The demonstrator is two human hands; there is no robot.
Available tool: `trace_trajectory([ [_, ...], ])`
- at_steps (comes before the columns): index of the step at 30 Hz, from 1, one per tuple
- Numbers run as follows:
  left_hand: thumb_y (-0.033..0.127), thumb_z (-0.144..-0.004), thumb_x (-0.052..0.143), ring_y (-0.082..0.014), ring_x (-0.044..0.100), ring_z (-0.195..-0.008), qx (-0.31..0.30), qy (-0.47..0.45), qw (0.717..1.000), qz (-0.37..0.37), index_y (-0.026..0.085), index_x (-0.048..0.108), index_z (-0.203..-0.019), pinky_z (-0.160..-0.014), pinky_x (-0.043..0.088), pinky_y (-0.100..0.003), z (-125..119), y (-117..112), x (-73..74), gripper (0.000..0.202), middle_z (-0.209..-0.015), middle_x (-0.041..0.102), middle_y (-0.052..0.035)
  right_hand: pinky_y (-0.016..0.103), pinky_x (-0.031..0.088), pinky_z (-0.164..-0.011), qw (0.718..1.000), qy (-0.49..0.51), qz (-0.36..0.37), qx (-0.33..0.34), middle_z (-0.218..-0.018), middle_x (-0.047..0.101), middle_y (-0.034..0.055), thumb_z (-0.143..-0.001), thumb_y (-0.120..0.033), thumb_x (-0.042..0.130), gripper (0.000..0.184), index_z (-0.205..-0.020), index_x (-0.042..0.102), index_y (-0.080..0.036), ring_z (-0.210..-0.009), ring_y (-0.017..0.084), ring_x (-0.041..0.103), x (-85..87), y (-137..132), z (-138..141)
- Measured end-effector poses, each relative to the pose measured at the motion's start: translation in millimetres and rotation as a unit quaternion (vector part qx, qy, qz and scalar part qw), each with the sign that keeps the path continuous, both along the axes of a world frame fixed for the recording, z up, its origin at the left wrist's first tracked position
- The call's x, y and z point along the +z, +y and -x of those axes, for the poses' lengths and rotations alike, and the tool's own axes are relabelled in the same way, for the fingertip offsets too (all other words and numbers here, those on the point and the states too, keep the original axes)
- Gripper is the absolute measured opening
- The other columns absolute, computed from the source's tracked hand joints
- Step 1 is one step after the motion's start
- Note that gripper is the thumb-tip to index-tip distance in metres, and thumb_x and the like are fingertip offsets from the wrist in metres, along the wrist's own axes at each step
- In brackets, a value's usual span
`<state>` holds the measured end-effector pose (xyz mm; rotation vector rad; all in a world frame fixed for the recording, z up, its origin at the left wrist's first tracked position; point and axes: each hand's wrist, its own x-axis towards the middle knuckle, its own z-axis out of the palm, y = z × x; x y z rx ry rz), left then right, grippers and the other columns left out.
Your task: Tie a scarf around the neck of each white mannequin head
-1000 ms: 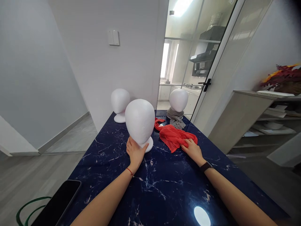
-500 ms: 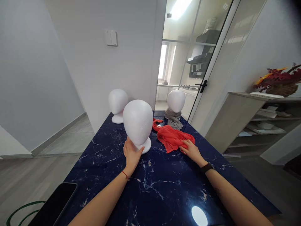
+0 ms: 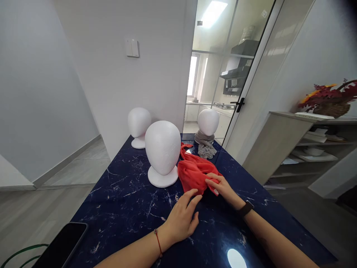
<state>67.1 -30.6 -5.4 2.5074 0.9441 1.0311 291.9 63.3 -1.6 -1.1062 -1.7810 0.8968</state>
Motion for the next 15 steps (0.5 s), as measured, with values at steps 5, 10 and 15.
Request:
trace_trajectory([
  [5,0.014,-0.076,0.054,-0.0247,0.03,-0.132,0.038,-0.022,0.997,0.071,0.026,0.02,-0.142,-0.108,0.032,-0.048,6,15,-5.4,0.076,-0.143,0.031,-0.0102,0.028,0.048,-0.079,0.961,0.149,0.181,0.146,-0.087,0.065,0.0029,-0.076,-0.044,0.062,0.03,-0.089,0.066,-0.018,-0.08,0.015,0.061,3.9,-35,37],
  [10,0.007,-0.071,0.054,-0.0217,0.048,-0.105,0.042,0.013,0.996,0.081,0.025,0.044,-0.128,-0.092,0.046,-0.041,11,20,-3.3,0.06,-0.112,0.052,-0.0069,0.033,0.047,-0.088,0.912,0.234,0.268,0.204,-0.101,0.065,0.0067,-0.079,-0.051,0.052,0.041,-0.103,0.062,-0.02,-0.095,0.019,0.063,4.9,-35,23],
  [15,0.023,-0.075,0.06,-0.0203,0.051,-0.097,-0.063,0.063,0.994,0.067,0.021,0.053,-0.118,-0.084,0.048,-0.033,10,9,7.2,0.043,-0.108,0.054,-0.008,0.033,0.053,-0.077,0.941,0.287,0.177,-0.006,-0.093,0.067,0.0051,-0.08,-0.05,0.05,0.035,-0.097,0.06,-0.021,-0.083,0.018,0.065,4.1,-11,4],
])
